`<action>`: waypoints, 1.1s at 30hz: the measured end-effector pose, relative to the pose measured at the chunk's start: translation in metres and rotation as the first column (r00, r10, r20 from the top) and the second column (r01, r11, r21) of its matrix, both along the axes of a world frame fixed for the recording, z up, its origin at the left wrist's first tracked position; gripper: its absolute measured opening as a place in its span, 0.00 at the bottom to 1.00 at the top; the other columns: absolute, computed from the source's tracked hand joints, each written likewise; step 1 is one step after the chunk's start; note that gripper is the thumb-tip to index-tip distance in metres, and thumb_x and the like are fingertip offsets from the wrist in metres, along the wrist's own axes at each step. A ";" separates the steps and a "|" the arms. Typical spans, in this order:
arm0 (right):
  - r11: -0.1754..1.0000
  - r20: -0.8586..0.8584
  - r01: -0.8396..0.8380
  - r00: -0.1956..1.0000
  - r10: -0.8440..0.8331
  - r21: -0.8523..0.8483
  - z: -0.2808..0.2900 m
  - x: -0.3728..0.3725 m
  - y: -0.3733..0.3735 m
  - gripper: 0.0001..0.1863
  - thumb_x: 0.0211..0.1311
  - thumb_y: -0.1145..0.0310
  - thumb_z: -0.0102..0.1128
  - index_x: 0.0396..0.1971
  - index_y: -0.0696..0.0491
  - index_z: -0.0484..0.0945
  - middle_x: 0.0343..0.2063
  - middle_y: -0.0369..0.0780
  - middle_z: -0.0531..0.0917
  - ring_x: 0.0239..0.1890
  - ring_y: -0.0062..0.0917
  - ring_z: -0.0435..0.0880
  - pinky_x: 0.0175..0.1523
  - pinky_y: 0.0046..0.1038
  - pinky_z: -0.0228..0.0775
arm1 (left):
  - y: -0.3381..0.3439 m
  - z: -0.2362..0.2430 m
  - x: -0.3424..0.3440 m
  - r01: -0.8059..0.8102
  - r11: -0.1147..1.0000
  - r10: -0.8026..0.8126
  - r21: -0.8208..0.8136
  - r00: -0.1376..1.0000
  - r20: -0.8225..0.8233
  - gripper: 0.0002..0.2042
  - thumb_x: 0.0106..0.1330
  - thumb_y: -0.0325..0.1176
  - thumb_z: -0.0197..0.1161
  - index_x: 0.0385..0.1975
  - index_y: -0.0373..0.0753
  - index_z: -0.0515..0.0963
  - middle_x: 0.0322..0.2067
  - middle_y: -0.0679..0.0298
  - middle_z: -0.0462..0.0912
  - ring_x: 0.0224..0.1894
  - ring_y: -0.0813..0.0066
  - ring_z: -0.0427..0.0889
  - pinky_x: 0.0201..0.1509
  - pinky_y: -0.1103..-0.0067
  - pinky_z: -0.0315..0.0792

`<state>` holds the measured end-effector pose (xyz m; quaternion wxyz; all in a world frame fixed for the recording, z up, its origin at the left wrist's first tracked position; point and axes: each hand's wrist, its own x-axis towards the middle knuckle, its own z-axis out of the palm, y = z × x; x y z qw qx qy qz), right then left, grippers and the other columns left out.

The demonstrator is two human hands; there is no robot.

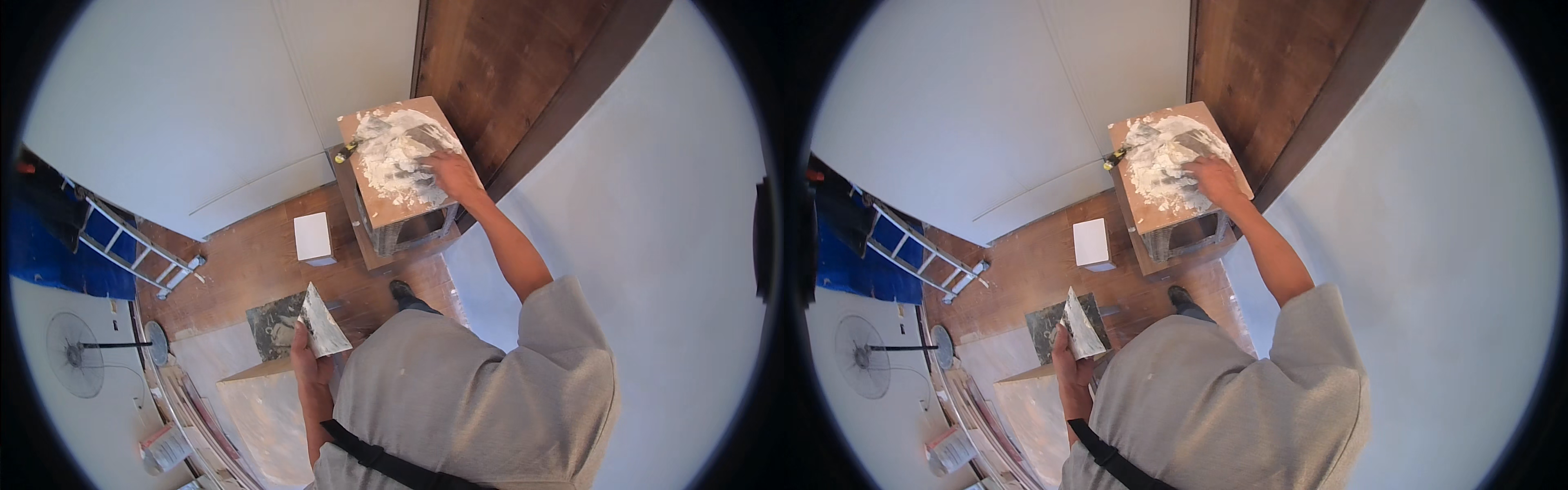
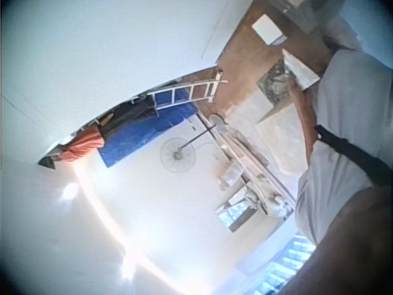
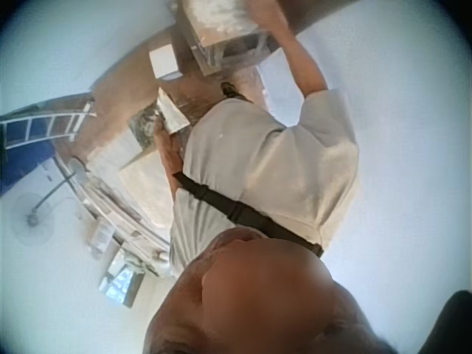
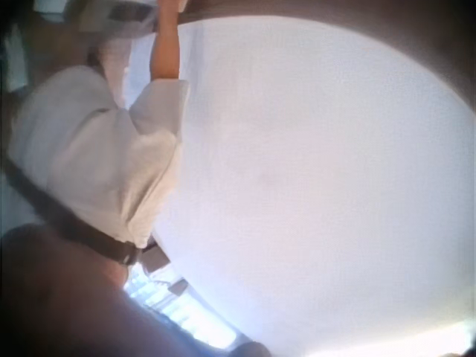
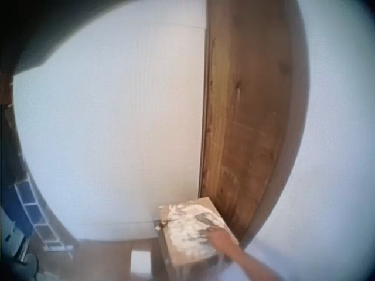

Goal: The person uses two putty knives to transfer joint compound from a small board and then spreads the compound onto a wall at floor level.

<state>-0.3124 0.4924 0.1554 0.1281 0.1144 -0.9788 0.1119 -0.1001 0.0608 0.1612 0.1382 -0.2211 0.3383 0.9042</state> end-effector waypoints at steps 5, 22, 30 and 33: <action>0.994 0.022 -0.001 1.000 -0.001 0.108 -0.033 -0.022 -0.008 0.21 0.49 0.75 0.58 0.45 0.42 0.81 0.43 0.36 0.81 0.50 0.33 0.77 0.56 0.38 0.68 | 0.023 0.016 -0.017 0.022 0.999 -0.022 -0.027 1.000 0.021 0.20 0.73 0.44 0.48 0.56 0.36 0.69 0.49 0.59 0.79 0.49 0.67 0.80 0.54 0.69 0.74; 0.985 0.029 0.167 0.986 -0.166 -0.043 -0.029 -0.108 -0.119 0.06 0.47 0.75 0.56 0.24 0.55 0.83 0.26 0.46 0.84 0.34 0.38 0.84 0.42 0.36 0.73 | 0.057 0.013 -0.024 0.017 0.999 -0.018 0.039 0.999 0.041 0.21 0.75 0.44 0.45 0.57 0.36 0.69 0.50 0.60 0.79 0.50 0.66 0.80 0.57 0.69 0.73; 0.997 0.054 0.000 0.999 -0.004 0.072 -0.047 -0.085 -0.132 0.07 0.48 0.73 0.57 0.24 0.52 0.84 0.25 0.46 0.85 0.34 0.38 0.85 0.41 0.37 0.74 | 0.058 0.021 -0.013 0.000 0.999 0.003 -0.033 0.997 0.073 0.23 0.73 0.47 0.48 0.59 0.36 0.67 0.50 0.59 0.77 0.49 0.66 0.79 0.53 0.67 0.75; 0.985 0.123 -0.075 0.991 0.056 0.158 -0.050 -0.062 -0.110 0.08 0.47 0.73 0.58 0.27 0.52 0.84 0.26 0.46 0.84 0.35 0.39 0.84 0.43 0.38 0.74 | 0.055 0.013 -0.014 -0.015 1.000 0.017 -0.027 0.998 0.058 0.23 0.73 0.47 0.47 0.58 0.36 0.67 0.49 0.60 0.77 0.48 0.67 0.80 0.53 0.68 0.75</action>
